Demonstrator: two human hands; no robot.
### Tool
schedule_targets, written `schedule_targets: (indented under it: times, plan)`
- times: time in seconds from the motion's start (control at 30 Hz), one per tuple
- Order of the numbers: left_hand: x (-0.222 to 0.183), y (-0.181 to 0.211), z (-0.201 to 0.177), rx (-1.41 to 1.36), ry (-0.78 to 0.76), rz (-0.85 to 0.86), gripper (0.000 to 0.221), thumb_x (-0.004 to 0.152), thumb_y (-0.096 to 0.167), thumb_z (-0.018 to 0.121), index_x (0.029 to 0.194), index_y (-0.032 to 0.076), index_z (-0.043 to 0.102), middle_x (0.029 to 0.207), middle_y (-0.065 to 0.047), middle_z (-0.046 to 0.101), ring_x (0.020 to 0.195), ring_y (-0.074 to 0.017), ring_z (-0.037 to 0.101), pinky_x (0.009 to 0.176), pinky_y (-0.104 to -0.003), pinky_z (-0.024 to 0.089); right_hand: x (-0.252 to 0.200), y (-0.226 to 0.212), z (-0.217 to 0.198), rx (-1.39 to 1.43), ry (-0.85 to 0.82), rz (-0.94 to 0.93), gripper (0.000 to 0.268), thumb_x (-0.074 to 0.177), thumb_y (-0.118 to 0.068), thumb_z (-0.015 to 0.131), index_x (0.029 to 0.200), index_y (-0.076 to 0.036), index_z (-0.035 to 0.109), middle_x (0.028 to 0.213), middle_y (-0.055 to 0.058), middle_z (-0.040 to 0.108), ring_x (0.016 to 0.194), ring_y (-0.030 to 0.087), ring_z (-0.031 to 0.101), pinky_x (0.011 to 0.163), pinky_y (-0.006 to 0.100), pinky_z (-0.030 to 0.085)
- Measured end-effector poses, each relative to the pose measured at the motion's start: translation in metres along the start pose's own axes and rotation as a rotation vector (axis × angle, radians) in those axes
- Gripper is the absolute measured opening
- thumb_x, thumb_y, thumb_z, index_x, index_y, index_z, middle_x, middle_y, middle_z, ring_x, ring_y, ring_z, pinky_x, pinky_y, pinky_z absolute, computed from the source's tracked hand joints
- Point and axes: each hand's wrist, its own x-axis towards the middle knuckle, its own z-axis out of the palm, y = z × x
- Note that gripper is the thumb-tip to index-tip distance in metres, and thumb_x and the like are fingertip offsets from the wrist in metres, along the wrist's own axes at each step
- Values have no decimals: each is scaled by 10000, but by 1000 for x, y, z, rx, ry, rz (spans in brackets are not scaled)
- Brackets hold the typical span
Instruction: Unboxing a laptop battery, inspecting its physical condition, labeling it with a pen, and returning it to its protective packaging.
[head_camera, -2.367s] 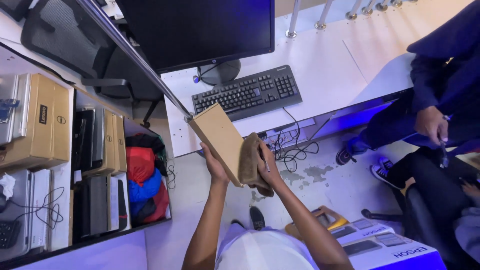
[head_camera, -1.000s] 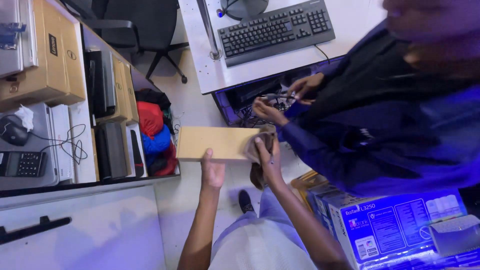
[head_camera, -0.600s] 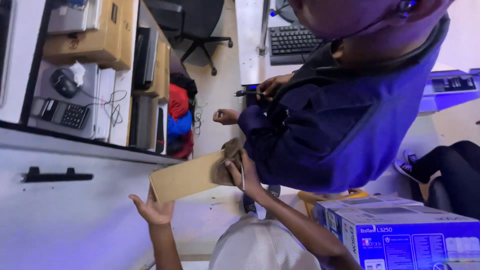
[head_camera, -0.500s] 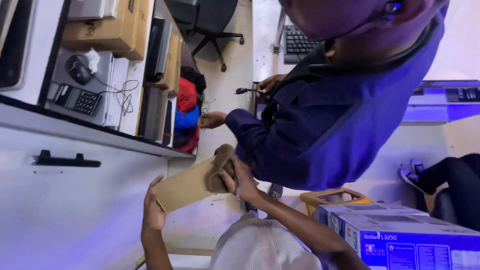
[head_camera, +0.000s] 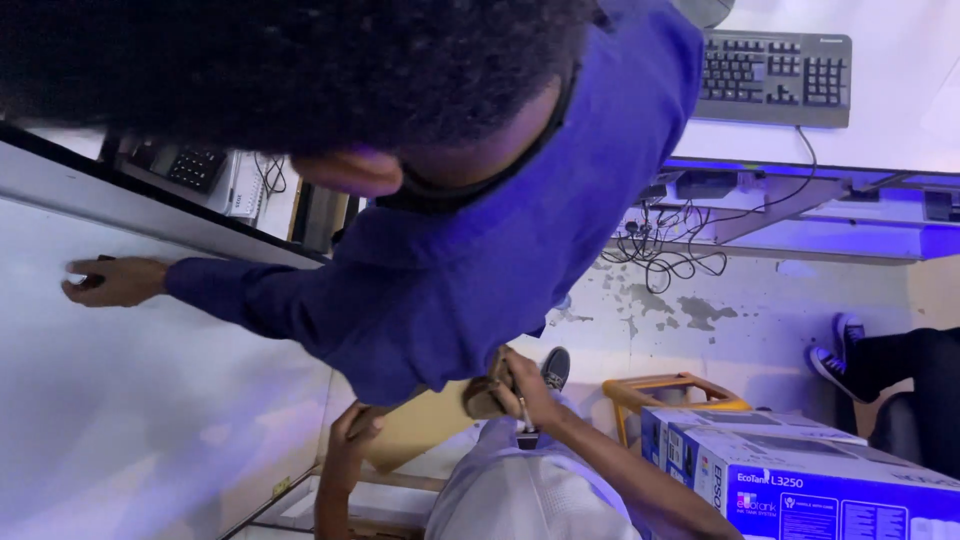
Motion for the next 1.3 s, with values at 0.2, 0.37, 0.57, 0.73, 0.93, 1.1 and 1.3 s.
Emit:
schedule_targets:
  times: [0.2,0.37,0.57,0.73,0.93,1.1,1.3]
  plan:
    - [25,75,91,93,-484,-41,480,843,397,775,1171,71,644,1131,-77,562,1027,-228,555,877,-366,446,-27,-2,-101,70,263,374,294,969,-313,568,1102,-54,614,937,107,658,856,230,644,789,384,531]
    - [36,191,189,435,-887,135,618,958,539,557,1287,20,618,1136,-369,664,1164,-511,615,1040,-575,443,-44,-11,-175,-48,731,592,172,1038,-190,585,1023,-43,673,902,174,689,883,253,646,883,424,514]
    - [38,226,312,512,-1049,173,576,985,607,467,1299,129,540,1064,-267,705,1110,-435,667,963,-568,458,-1,-57,-240,3,1305,711,239,1031,-342,543,1000,-140,668,1039,110,695,1052,222,629,1021,394,430]
    - [42,220,400,354,-850,150,584,995,659,412,1212,134,548,966,-240,694,1003,-383,678,912,-512,486,14,-63,-267,59,1453,640,403,1080,-325,512,1307,-6,605,1294,233,610,1237,273,549,1130,445,384]
    - [63,234,466,249,-623,132,608,1017,630,388,1228,79,534,1028,-253,649,1070,-389,631,963,-512,450,30,-101,-287,-100,1106,785,369,1083,-365,431,1262,-70,560,1217,210,642,1215,374,619,1061,524,449]
    - [67,267,492,229,-511,116,614,1030,603,340,1224,52,529,1022,-225,628,1037,-354,616,958,-509,438,-11,-46,-289,-169,915,795,275,1034,-308,489,1113,-51,550,990,271,693,1043,481,671,833,561,506]
    - [72,258,511,267,-528,139,613,1039,615,329,1226,71,542,956,-173,627,950,-300,639,890,-477,477,36,-10,-356,-44,1013,776,339,1031,-304,546,1222,-24,571,1190,311,654,1210,452,610,1001,566,473]
